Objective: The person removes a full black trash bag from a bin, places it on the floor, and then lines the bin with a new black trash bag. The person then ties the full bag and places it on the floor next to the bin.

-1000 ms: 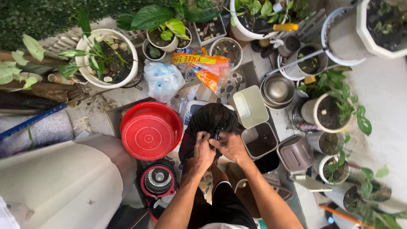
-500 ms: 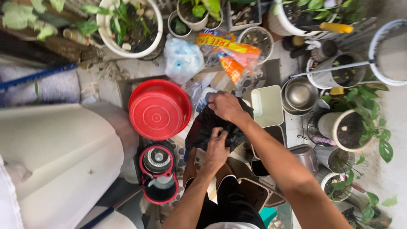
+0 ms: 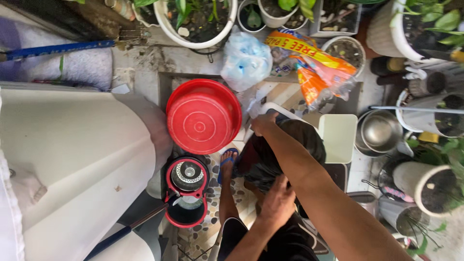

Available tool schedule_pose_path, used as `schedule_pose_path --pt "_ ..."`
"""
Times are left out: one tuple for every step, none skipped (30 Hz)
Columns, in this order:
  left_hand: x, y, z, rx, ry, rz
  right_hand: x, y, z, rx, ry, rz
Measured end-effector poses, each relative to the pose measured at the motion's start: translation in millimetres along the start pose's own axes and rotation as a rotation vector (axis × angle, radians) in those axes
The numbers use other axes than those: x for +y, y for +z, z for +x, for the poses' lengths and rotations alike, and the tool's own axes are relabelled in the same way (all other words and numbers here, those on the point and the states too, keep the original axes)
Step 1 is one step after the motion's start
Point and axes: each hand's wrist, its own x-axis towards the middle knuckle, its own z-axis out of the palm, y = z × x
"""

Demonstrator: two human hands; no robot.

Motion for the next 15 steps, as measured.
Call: schedule_pose_path --pt "-3.4 3.6 -1.7 -0.018 -0.009 -0.009 -1.1 6.7 9.9 -0.063 0.005 -0.013" --pt "-6.0 8.7 -4.3 -0.036 -0.016 -0.019 -2.1 14.3 19.8 -0.096 0.039 0.002" --pt "-9.3 14.9 -6.8 -0.054 -0.024 -0.030 -3.8 22.0 29.9 -0.130 0.072 0.016" --pt "-13.9 21.7 -9.0 -0.026 0.000 -0.017 -5.3 29.3 39.9 -0.163 0.108 0.032" --pt "-18.7 29.4 -12.1 0.003 0.023 -0.003 -7.6 37.4 49.3 -0.158 0.107 0.027" --pt "-22.8 38.6 -14.8 0.032 0.049 0.009 -8.5 46.0 58.5 -0.153 0.108 0.021" --pt "-26.6 47.8 -16.2 0.041 0.049 -0.015 -7.8 53.6 68.7 -0.148 0.110 0.016" --pt "-29.5 54.4 -17.3 0.048 0.047 -0.040 -6.5 61.1 78.9 -0.075 0.078 0.097" --pt "-30.7 57.5 -17.6 0.055 0.044 -0.065 -5.0 67.0 87.1 -0.002 0.046 0.178" --pt "-29.3 56.7 -17.3 0.011 0.025 -0.050 -5.2 68.7 89.9 0.071 0.013 0.260" --pt "-25.4 53.1 -15.5 -0.033 0.005 -0.035 -5.2 67.2 92.2 0.099 -0.048 0.181" --pt "-20.4 47.3 -14.0 -0.079 -0.012 -0.022 -3.6 63.9 92.3 0.126 -0.104 0.104" --pt "-15.2 40.2 -12.9 -0.076 0.008 -0.003 -2.3 62.7 89.9 0.154 -0.159 0.026" --pt "-10.4 33.9 -10.1 -0.070 0.031 0.018 3.1 63.9 85.8 0.195 -0.158 0.069" --pt "-5.2 29.1 -7.2 -0.065 0.055 0.039 11.3 67.0 80.3 0.235 -0.157 0.111"
